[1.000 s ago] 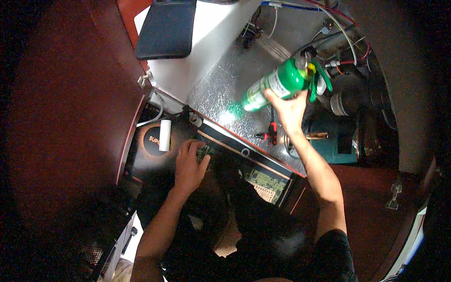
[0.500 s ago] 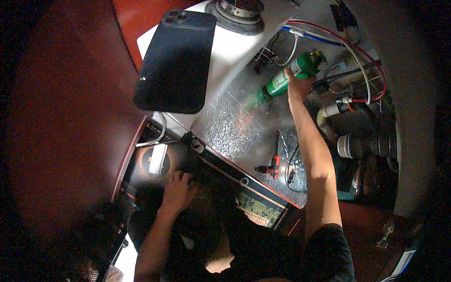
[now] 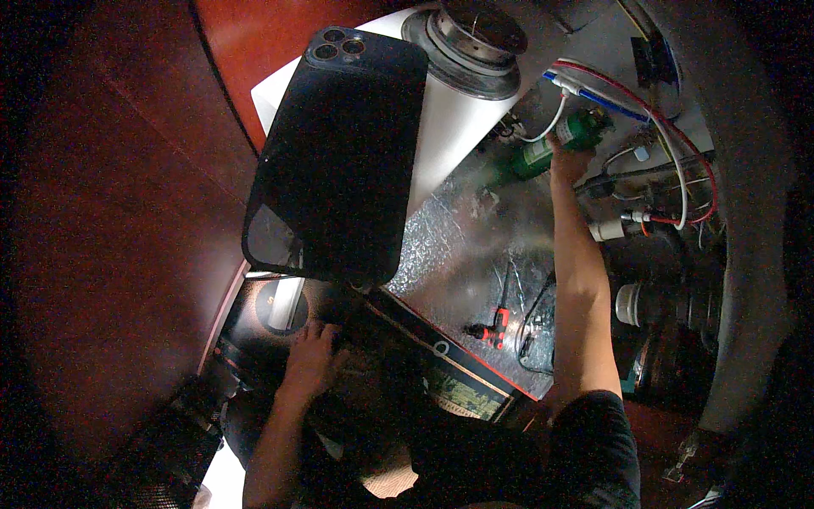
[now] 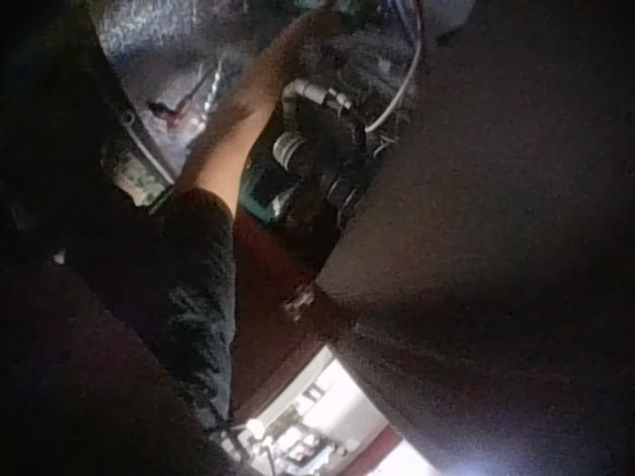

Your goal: The person works under a kitchen sink, using a screwdriver to tighten connections on pipes and hoses. They then stand, turn on the faucet to test for leaks, and rinse their hands before returning to the under-sink area.

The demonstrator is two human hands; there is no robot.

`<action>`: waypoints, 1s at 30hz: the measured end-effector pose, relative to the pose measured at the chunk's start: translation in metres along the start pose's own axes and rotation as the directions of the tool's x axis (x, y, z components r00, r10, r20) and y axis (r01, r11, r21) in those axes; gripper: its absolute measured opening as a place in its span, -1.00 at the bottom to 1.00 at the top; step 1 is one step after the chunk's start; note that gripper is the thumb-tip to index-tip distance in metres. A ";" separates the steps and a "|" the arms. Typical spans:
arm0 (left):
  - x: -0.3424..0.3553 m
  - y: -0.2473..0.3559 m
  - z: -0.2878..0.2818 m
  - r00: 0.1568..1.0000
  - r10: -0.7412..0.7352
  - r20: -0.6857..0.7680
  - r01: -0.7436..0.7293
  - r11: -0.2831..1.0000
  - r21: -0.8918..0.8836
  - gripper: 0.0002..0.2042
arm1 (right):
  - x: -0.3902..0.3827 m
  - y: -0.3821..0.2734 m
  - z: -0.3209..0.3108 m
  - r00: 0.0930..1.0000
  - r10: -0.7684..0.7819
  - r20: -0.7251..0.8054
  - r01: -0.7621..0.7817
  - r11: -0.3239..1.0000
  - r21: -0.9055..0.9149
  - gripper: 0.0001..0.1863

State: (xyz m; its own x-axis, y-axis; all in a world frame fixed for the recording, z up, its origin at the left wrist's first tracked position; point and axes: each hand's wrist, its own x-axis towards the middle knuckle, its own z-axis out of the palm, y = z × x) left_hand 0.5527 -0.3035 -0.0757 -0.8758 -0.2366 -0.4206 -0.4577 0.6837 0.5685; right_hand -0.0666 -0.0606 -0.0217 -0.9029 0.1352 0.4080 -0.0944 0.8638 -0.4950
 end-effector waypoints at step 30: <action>-0.028 0.002 0.001 0.983 0.183 0.016 -0.183 0.982 0.043 -0.53 | 0.007 -0.133 -0.066 0.978 -0.200 0.056 0.112 0.734 0.670 -0.72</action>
State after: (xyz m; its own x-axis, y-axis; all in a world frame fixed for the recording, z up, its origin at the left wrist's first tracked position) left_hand 0.5765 -0.2945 -0.0630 -0.9421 -0.0966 -0.3213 -0.2827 0.7442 0.6051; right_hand -0.0324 -0.1425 0.0979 -0.8876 -0.0678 0.4556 -0.4515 0.3237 -0.8315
